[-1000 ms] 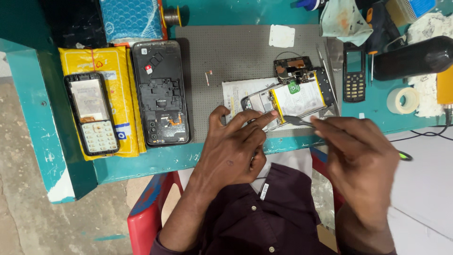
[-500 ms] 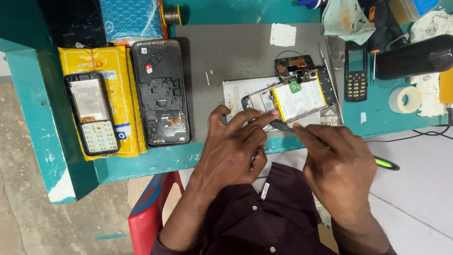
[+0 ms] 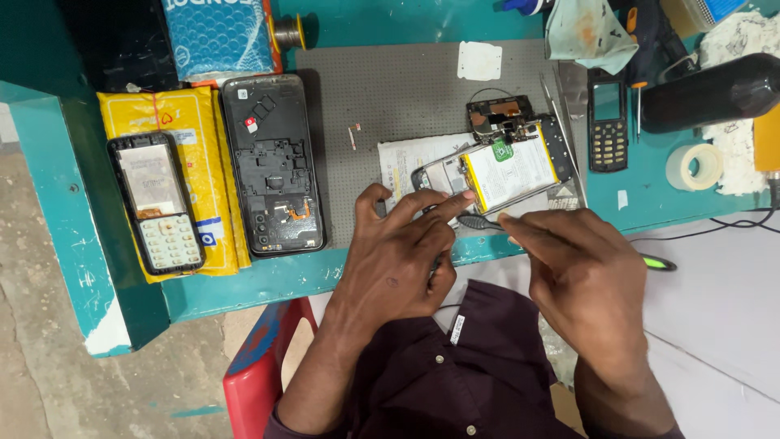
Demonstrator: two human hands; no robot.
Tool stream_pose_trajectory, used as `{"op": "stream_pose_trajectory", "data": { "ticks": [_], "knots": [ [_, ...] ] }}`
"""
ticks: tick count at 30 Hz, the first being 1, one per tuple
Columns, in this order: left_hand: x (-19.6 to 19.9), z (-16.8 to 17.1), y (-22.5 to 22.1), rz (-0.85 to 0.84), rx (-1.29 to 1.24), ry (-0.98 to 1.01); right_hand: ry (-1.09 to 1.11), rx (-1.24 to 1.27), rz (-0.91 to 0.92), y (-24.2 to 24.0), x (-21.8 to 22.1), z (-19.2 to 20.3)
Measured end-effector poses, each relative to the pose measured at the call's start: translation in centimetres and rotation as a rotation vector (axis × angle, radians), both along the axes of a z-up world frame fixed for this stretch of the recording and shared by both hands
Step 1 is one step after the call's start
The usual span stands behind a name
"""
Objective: The person holds a small yellow component between their fingers and manipulates it over a disassembled smartphone. The hands repeatedly pinch and adjust the component while the phone remains open on the workbench.
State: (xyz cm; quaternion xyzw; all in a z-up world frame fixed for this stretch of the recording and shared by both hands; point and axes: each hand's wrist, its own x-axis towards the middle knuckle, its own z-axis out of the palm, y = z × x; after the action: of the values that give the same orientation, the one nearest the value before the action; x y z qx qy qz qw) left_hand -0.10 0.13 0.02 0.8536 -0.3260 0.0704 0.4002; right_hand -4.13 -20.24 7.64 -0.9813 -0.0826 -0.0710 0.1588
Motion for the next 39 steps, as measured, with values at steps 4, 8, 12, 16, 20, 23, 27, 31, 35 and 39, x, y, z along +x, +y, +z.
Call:
{"op": "stream_pose_trajectory", "data": {
  "ticks": [4,8,12,16,20,23,27,31,35,39],
  "knots": [
    [0.1,-0.1,-0.2,0.008,0.0,0.006,0.013,0.015,-0.049,-0.4,0.1,-0.4],
    [-0.1,0.2,-0.1,0.015,-0.001,0.01,0.099,0.271,-0.043,-1.8,-0.1,0.3],
    [0.1,0.4,-0.3,0.029,-0.019,0.012,-0.058,0.354,-0.28,-3.5,1.0,1.2],
    [-0.1,0.5,0.0,0.035,-0.003,-0.01,-0.214,0.006,-0.149,-5.1,3.6,0.5],
    [-0.1,0.5,0.0,0.046,-0.006,-0.012,-0.368,-0.005,-0.145,-5.2,5.6,-1.7],
    [-0.2,0.5,0.0,0.047,-0.008,-0.014,-0.434,0.012,-0.091,-5.5,4.8,-2.5],
    [-0.2,0.7,0.3,0.053,-0.044,-0.027,-0.294,0.309,-0.008,-5.3,1.8,-3.8],
    [-0.9,1.2,0.3,0.035,-0.175,-0.003,-0.025,0.628,0.184,-4.6,0.3,-4.8],
    [-2.2,0.9,-1.1,0.016,-0.307,-0.009,0.087,0.872,0.347,-3.9,-0.1,-5.3],
    [-2.9,0.4,-2.0,0.022,-0.366,-0.024,-0.042,0.71,0.373,-3.9,-0.7,-5.6]
  ]
}}
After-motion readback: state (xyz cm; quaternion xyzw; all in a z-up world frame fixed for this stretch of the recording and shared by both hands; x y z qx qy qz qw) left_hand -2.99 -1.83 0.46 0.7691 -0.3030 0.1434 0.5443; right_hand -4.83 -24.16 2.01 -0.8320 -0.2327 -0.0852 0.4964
